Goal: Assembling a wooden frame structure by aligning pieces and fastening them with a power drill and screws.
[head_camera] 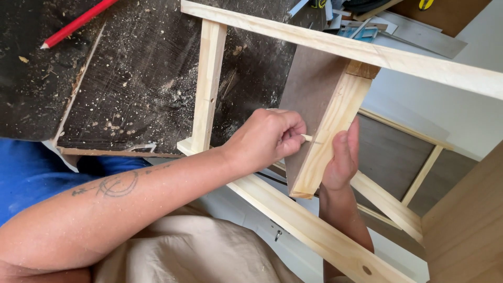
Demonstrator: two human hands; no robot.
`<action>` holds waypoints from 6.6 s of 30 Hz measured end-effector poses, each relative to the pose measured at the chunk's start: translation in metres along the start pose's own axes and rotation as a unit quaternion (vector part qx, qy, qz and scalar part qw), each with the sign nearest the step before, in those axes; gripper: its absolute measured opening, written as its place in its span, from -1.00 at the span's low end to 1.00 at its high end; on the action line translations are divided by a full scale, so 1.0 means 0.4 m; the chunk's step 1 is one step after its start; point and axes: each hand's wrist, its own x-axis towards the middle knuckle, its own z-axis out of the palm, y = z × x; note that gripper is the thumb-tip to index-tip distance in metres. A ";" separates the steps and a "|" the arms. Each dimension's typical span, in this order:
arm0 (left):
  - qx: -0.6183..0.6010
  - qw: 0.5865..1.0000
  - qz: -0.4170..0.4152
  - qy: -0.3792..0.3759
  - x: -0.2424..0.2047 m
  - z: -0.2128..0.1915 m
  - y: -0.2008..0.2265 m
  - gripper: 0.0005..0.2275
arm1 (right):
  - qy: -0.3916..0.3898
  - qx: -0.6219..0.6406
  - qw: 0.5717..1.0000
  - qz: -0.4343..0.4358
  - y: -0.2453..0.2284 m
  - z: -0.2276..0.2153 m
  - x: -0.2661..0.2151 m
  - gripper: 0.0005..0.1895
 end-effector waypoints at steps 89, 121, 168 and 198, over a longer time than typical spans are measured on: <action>0.061 0.998 -0.013 -0.015 0.016 -0.018 -0.007 -0.81 | -0.060 -0.015 0.998 -0.024 0.032 -0.007 0.005 -0.35; 0.308 0.944 0.113 0.011 -0.032 -0.133 -0.042 -0.91 | -0.085 -0.132 0.987 0.022 0.135 0.026 0.002 -0.66; 0.091 0.948 -0.295 0.077 -0.135 -0.286 -0.242 -0.70 | -0.239 -0.250 0.937 0.046 0.162 0.279 0.064 -0.44; 0.256 0.882 -0.396 -0.003 -0.152 -0.193 -0.071 -0.06 | -0.298 -0.068 0.906 0.294 0.212 0.199 0.051 -0.28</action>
